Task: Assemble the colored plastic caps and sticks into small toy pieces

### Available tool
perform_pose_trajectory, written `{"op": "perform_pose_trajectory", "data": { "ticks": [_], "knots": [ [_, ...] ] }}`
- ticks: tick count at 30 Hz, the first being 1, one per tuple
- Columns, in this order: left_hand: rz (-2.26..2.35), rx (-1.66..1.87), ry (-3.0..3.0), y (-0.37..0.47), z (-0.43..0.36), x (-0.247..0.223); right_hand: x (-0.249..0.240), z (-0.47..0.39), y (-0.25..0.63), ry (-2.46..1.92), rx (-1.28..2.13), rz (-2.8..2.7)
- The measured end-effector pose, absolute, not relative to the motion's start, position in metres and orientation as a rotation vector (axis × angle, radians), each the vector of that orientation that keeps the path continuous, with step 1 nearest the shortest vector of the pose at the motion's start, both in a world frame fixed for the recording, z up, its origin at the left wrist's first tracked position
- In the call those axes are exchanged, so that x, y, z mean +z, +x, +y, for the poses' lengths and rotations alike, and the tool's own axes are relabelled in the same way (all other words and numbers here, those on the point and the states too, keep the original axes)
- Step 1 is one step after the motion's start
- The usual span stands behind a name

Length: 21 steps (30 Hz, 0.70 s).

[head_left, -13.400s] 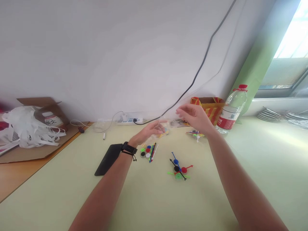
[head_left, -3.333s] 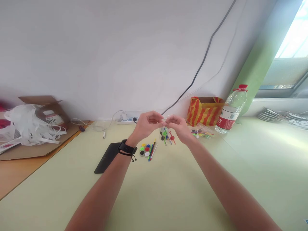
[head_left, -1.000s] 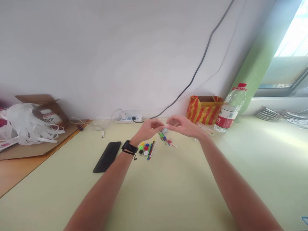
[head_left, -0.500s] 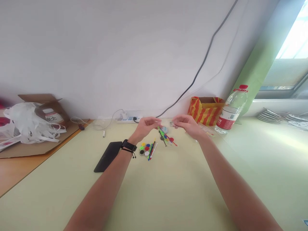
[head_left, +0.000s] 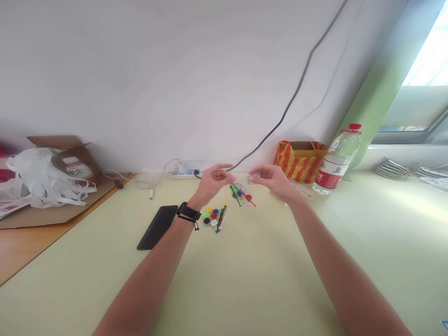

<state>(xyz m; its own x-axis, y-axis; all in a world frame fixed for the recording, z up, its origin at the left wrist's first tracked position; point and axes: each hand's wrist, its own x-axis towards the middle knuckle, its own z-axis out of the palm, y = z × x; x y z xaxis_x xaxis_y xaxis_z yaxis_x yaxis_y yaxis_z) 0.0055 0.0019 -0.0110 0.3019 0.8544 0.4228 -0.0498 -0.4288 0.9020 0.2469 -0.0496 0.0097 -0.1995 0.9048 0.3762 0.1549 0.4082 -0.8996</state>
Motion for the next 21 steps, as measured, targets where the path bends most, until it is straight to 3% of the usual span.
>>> {"op": "perform_pose_trajectory", "data": {
  "ticks": [21],
  "knots": [
    [0.757, 1.241, 1.805, 0.002, 0.002, -0.009, 0.005, -0.045, 0.243, -0.971, 0.816, -1.585]
  ]
}}
